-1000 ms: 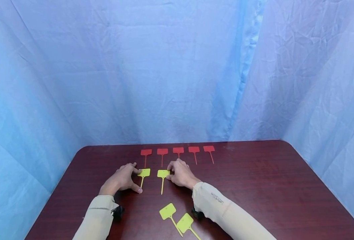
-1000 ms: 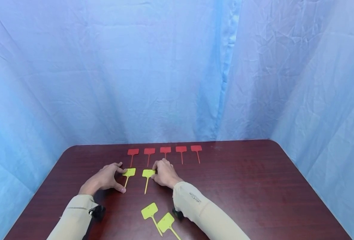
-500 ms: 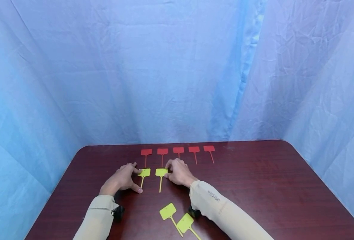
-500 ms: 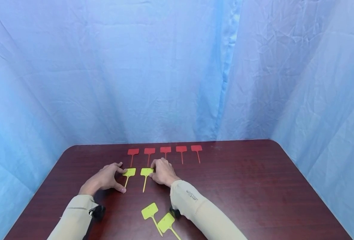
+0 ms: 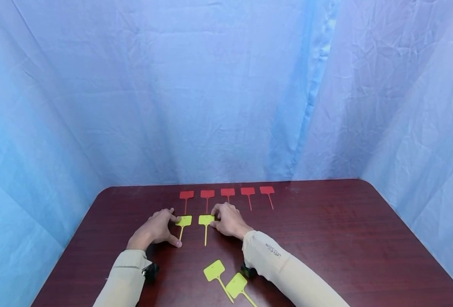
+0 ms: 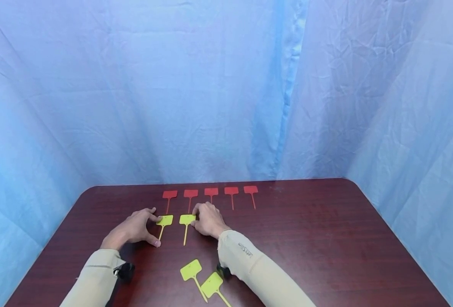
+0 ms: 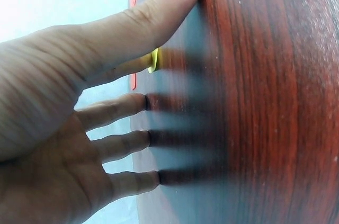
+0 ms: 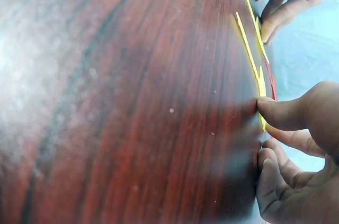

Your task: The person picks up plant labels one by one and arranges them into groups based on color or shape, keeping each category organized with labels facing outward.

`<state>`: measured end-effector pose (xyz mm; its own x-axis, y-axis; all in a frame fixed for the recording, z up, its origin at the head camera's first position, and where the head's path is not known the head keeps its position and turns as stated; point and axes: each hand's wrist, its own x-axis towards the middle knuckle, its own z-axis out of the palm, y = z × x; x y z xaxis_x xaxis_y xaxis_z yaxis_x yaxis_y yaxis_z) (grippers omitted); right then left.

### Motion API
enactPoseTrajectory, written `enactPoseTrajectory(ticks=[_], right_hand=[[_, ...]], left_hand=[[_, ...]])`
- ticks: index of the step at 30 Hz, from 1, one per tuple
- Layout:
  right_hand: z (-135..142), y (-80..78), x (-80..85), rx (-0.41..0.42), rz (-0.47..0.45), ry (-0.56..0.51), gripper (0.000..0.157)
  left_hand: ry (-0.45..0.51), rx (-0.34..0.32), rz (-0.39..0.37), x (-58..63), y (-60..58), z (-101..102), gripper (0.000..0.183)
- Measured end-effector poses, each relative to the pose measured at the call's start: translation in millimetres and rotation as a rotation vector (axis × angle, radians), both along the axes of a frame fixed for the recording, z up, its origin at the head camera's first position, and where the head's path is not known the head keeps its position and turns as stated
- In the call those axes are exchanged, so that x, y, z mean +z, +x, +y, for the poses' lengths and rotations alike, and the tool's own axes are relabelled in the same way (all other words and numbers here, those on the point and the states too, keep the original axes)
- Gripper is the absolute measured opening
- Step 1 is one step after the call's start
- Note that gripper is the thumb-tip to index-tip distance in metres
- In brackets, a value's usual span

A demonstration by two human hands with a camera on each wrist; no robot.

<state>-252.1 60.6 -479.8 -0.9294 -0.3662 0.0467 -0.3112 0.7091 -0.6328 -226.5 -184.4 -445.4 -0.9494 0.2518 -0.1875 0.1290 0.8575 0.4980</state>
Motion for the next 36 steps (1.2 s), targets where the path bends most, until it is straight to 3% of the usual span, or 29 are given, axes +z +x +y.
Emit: enactPoseTrajectory(ticks=[12,20,26,33,36], right_hand=[[3.2,0.9,1.8,0.016,-0.025,-0.003,0.022],[16.8,15.9,8.3,0.075,-0.022,0.058,0.027],[29.8,36.6,16.0,0.131,0.005,0.124,0.031],[44.9,74.5,18.3,0.213,-0.051,0.199,0.041],[48.9,91.8,20.0,0.224,-0.033,0.227,0.048]], left_hand=[[0.005,0.004,-0.007,-0.4,0.1,-0.1,0.077],[0.005,-0.001,-0.007,-0.5,-0.7,-0.2,0.077],[-0.006,-0.012,0.001,0.7,-1.8,0.5,0.076],[0.000,-0.013,-0.001,0.6,-0.9,0.3,0.076],[0.002,-0.017,0.007,0.5,-1.3,-0.2,0.076]])
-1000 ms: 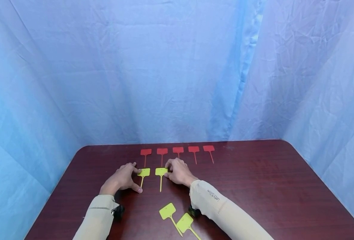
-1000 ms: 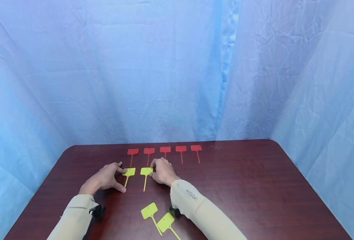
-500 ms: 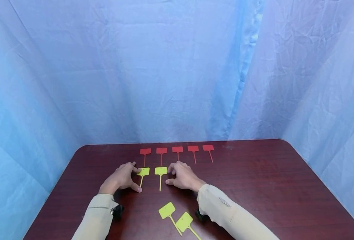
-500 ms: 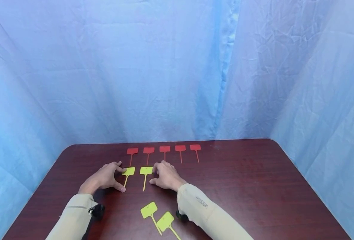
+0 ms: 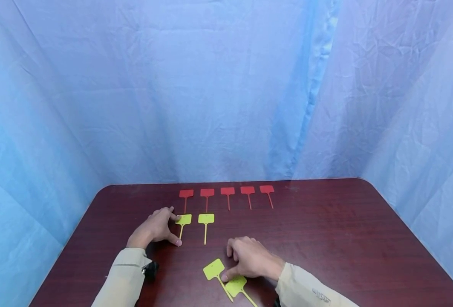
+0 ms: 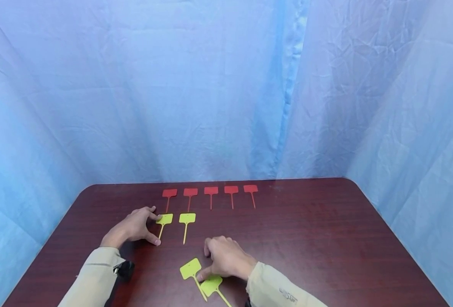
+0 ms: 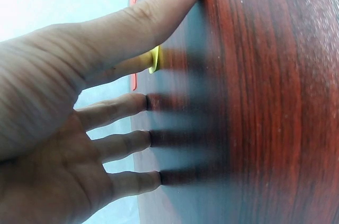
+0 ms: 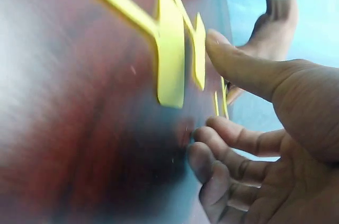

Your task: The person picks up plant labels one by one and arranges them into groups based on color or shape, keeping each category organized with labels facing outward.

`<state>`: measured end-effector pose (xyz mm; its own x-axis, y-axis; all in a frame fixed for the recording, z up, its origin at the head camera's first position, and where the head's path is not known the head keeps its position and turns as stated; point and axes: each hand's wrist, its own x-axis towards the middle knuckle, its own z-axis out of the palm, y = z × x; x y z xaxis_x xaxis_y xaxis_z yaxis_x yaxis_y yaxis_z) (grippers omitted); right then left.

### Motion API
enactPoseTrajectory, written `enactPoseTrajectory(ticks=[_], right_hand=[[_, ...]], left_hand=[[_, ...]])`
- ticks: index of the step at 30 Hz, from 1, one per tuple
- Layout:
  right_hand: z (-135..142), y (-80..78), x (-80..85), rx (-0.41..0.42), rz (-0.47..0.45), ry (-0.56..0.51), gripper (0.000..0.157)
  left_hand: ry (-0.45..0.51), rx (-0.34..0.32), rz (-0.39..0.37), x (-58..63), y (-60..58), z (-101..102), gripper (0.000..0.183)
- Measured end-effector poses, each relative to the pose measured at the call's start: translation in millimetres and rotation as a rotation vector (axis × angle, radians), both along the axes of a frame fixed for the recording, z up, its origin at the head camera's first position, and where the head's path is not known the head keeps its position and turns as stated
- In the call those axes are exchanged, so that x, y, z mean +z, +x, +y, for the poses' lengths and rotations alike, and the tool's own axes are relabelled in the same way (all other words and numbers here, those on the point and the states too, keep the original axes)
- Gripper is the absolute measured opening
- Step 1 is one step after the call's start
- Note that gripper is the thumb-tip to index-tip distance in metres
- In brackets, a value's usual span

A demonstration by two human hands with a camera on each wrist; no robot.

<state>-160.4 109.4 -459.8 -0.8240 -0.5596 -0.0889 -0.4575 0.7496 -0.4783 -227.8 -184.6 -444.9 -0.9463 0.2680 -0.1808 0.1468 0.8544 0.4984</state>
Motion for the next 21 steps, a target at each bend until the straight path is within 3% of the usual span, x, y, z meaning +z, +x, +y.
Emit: enactPoseTrajectory(ticks=[9,21], right_hand=[[3.8,35.2,4.2,0.022,0.107,0.054,0.058],[2.5,37.5,5.2,0.033,0.095,0.071,0.052]], left_hand=[[-0.017,-0.001,-0.005,0.0,-0.7,-0.3,0.076],[-0.008,0.017,-0.011,0.7,1.4,1.2,0.077]])
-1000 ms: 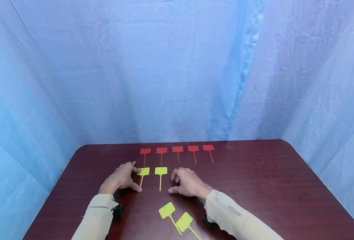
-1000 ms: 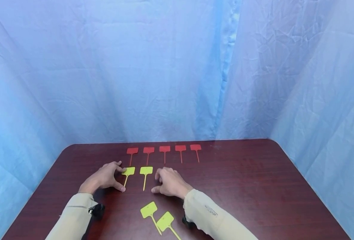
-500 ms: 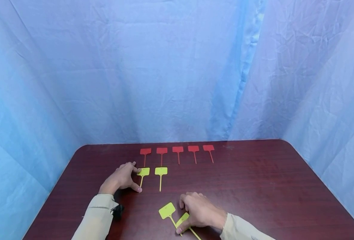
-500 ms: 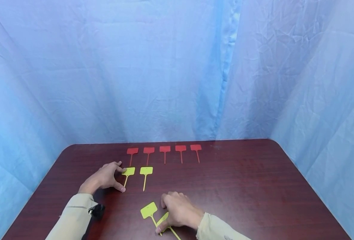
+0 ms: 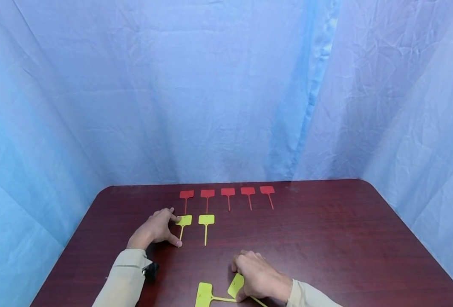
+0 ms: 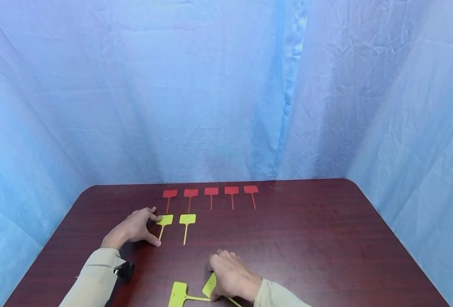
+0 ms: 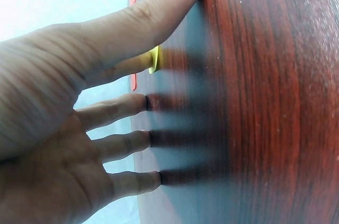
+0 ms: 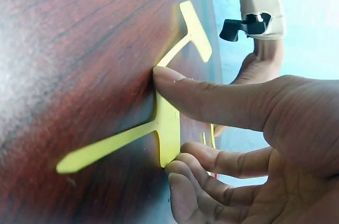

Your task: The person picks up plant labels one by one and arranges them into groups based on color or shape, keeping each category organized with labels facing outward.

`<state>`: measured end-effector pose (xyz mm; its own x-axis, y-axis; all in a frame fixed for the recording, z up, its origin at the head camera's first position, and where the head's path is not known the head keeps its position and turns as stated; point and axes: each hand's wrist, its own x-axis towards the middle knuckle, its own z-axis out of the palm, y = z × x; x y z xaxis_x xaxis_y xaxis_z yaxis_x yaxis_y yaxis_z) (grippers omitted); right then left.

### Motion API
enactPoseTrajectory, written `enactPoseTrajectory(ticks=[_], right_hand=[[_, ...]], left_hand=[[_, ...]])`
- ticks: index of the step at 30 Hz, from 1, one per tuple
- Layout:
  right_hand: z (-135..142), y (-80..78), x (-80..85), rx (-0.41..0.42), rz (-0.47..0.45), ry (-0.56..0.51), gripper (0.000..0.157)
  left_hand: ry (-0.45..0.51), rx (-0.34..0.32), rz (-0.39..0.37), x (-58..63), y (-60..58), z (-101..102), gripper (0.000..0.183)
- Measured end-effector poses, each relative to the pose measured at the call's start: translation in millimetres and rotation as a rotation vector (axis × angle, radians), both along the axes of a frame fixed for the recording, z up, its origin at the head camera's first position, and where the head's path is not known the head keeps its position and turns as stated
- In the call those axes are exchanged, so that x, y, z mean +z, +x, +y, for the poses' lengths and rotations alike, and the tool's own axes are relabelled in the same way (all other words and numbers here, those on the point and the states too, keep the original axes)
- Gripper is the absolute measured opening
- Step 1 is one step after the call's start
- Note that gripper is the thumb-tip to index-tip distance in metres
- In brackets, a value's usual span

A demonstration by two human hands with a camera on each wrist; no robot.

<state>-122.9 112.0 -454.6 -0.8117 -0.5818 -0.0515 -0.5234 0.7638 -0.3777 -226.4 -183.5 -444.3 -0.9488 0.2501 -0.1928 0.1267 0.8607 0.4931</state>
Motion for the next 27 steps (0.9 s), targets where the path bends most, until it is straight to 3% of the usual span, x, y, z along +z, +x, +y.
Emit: enactPoseTrajectory(ticks=[13,27], right_hand=[[5.2,-0.4,0.6,-0.038,-0.049,0.032,0.049],[19.5,-7.9,-7.4,-0.119,-0.043,-0.157,0.050]], left_hand=[[-0.013,-0.002,0.006,-0.4,-0.2,-0.1,0.076],[-0.020,-0.011,0.007,-1.0,-1.5,-0.1,0.076]])
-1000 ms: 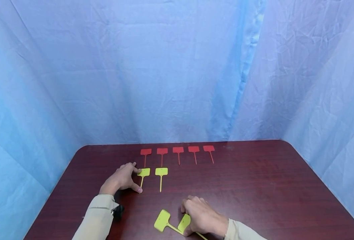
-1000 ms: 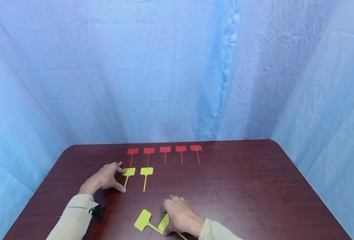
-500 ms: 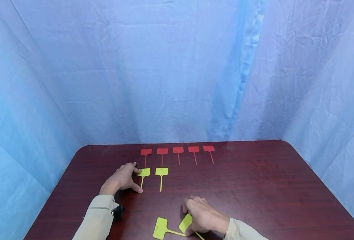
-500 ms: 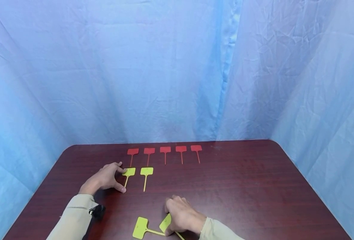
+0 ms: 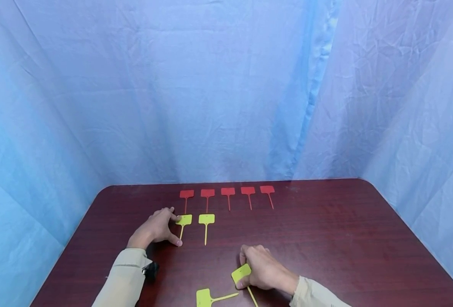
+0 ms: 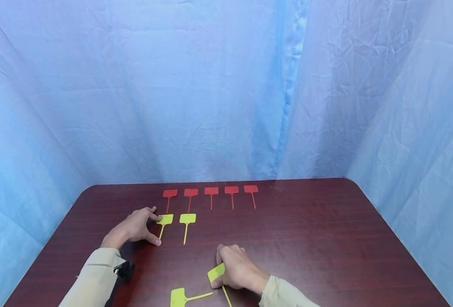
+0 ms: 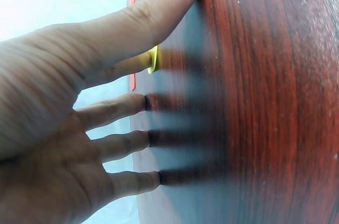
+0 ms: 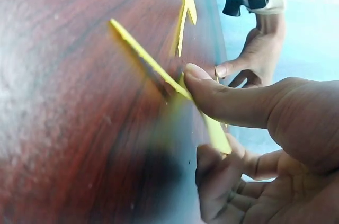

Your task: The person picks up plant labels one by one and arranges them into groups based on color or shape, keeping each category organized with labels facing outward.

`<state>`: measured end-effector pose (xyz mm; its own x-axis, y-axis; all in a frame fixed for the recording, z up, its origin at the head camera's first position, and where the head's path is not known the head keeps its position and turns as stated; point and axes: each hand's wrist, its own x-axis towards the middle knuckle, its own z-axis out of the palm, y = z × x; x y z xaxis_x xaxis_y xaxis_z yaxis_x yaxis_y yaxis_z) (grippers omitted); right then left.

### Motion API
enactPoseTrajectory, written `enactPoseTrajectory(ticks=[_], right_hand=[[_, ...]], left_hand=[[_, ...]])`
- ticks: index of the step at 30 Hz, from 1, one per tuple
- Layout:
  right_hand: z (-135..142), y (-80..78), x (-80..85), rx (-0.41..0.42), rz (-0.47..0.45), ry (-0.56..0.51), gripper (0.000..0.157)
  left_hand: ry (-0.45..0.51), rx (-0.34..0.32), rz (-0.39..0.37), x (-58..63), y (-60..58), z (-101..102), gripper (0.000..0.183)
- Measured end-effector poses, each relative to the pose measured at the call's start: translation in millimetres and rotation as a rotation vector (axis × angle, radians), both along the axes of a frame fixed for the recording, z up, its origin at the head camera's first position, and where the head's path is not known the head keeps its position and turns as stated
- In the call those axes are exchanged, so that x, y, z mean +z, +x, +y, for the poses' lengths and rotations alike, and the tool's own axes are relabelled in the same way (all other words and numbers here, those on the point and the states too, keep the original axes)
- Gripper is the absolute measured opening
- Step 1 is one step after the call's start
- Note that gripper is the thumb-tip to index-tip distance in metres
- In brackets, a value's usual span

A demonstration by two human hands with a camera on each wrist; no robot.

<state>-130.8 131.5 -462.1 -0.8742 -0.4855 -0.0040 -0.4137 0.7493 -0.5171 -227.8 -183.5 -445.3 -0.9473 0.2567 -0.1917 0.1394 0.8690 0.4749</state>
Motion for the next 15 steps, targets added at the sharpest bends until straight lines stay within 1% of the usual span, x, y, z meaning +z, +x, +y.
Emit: enactPoseTrajectory(ticks=[3,7,12,15], right_hand=[[1.8,-3.4,0.1,-0.014,-0.029,-0.059,0.045],[3.5,-9.1,0.3,0.013,-0.066,-0.167,0.035],[6.7,-17.0,5.3,0.052,-0.212,-0.335,0.022],[7.4,-23.9,10.3,0.047,-0.279,-0.405,0.015]], left_hand=[[0.000,-0.005,0.002,-0.2,-0.8,-0.2,0.077],[0.006,-0.013,0.003,-0.5,-1.3,-0.8,0.077],[0.010,-0.011,-0.001,0.1,-1.2,-0.5,0.077],[0.014,-0.006,-0.004,-0.5,-0.9,-0.4,0.077]])
